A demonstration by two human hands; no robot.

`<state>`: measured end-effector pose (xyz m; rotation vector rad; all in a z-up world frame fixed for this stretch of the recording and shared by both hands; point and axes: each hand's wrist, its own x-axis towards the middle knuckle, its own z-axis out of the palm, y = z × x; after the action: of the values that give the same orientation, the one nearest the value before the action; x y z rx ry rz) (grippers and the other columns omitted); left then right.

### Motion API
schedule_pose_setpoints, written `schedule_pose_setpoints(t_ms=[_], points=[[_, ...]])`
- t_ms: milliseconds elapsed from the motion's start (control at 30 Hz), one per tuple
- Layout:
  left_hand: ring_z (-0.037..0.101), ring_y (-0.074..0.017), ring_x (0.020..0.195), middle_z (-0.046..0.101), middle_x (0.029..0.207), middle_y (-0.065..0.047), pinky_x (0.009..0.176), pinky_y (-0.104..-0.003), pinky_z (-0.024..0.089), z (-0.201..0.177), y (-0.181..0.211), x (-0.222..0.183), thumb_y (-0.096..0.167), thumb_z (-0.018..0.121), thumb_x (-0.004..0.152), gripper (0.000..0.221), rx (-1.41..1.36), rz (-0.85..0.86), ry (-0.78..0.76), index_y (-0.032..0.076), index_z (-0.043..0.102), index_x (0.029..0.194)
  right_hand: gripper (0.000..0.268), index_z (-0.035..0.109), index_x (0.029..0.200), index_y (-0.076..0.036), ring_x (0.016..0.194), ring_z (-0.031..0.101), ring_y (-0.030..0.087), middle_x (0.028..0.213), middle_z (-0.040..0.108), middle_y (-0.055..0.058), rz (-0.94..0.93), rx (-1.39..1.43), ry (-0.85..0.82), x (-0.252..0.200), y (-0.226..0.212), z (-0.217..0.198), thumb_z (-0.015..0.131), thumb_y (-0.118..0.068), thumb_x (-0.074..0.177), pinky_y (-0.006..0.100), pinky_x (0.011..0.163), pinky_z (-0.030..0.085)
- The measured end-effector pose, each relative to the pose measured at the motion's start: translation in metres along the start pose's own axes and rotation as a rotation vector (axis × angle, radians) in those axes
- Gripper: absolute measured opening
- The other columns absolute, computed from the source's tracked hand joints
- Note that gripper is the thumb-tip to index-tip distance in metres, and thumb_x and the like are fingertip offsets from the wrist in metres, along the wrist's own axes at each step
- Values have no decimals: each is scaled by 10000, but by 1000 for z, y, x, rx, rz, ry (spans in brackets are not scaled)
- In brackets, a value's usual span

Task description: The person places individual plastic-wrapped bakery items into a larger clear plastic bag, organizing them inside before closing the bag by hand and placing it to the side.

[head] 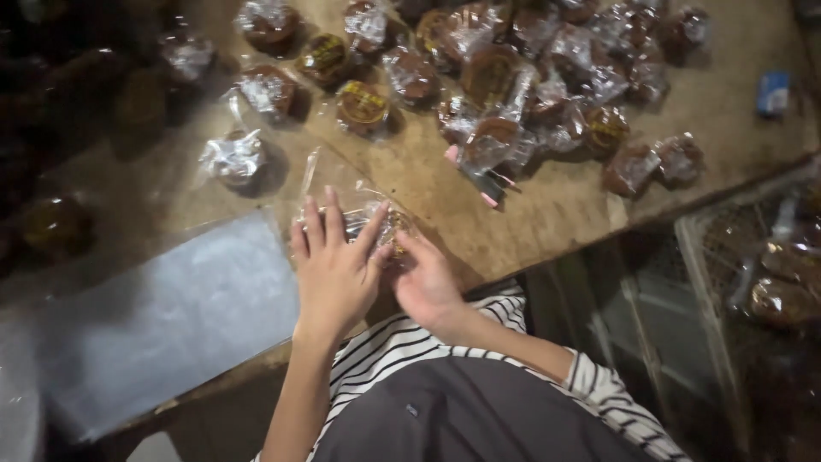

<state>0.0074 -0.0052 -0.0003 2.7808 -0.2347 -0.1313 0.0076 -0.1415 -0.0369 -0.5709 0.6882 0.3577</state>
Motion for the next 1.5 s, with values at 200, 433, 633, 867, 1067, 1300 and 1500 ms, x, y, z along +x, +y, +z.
schedule_pose_setpoints(t_ms=[200, 433, 633, 867, 1067, 1300, 1500], points=[[168, -507, 1514, 243, 1645, -257, 1134, -657, 204, 2, -2, -3, 583, 336, 1022, 522, 45, -52, -9, 480, 417, 1528, 730, 487, 1490, -40, 1401, 459, 361, 1516, 468, 214, -1059, -1332, -196, 36, 7, -37, 779, -20, 821, 441, 1157, 400], [213, -526, 1489, 263, 1627, -290, 1070, -663, 255, 12, 10, 5, 660, 246, 1026, 550, 112, -58, 37, 502, 412, 1526, 436, 543, 1370, -40, 1041, 593, 123, 1193, 568, 15, -324, -327, 113, 26, 9, 9, 652, -108, 954, 236, 872, 571], [343, -540, 1425, 353, 1581, -299, 998, -698, 337, -14, -1, 5, 824, 496, 811, 795, 65, -108, -80, 477, 448, 1524, 627, 532, 1481, -236, 1294, 592, 212, 1378, 643, 73, -531, -1030, -76, 19, -11, -2, 765, -298, 903, 387, 1079, 505], [581, -513, 1131, 610, 1253, -248, 893, -614, 445, 30, -43, 37, 534, 426, 1078, 510, -71, -190, 137, 243, 586, 1464, 863, 404, 1503, -89, 1378, 492, 369, 1468, 521, 207, -604, -1095, -133, 28, -10, -12, 829, -361, 804, 483, 1167, 391], [595, -426, 1138, 621, 1204, -187, 907, -552, 446, 33, -38, 31, 601, 525, 1027, 557, -8, -171, 136, 251, 587, 1454, 821, 383, 1537, -103, 1397, 476, 328, 1521, 465, 158, -760, -1173, -178, 29, 8, -31, 777, -335, 855, 441, 1156, 405], [596, -417, 1141, 631, 1208, -187, 945, -547, 449, 28, -41, 38, 598, 526, 1026, 557, -38, -143, 124, 233, 604, 1440, 754, 335, 1547, -36, 1387, 448, 330, 1465, 432, 196, -863, -1078, -266, 29, 10, -28, 715, -262, 937, 467, 1186, 342], [615, -413, 1114, 639, 1215, -185, 932, -540, 460, 32, -34, 36, 643, 541, 996, 610, 69, -117, 198, 232, 609, 1441, 706, 324, 1556, -12, 1394, 436, 318, 1487, 440, 219, -805, -947, -177, 28, 1, -20, 671, -233, 982, 456, 1188, 330]])
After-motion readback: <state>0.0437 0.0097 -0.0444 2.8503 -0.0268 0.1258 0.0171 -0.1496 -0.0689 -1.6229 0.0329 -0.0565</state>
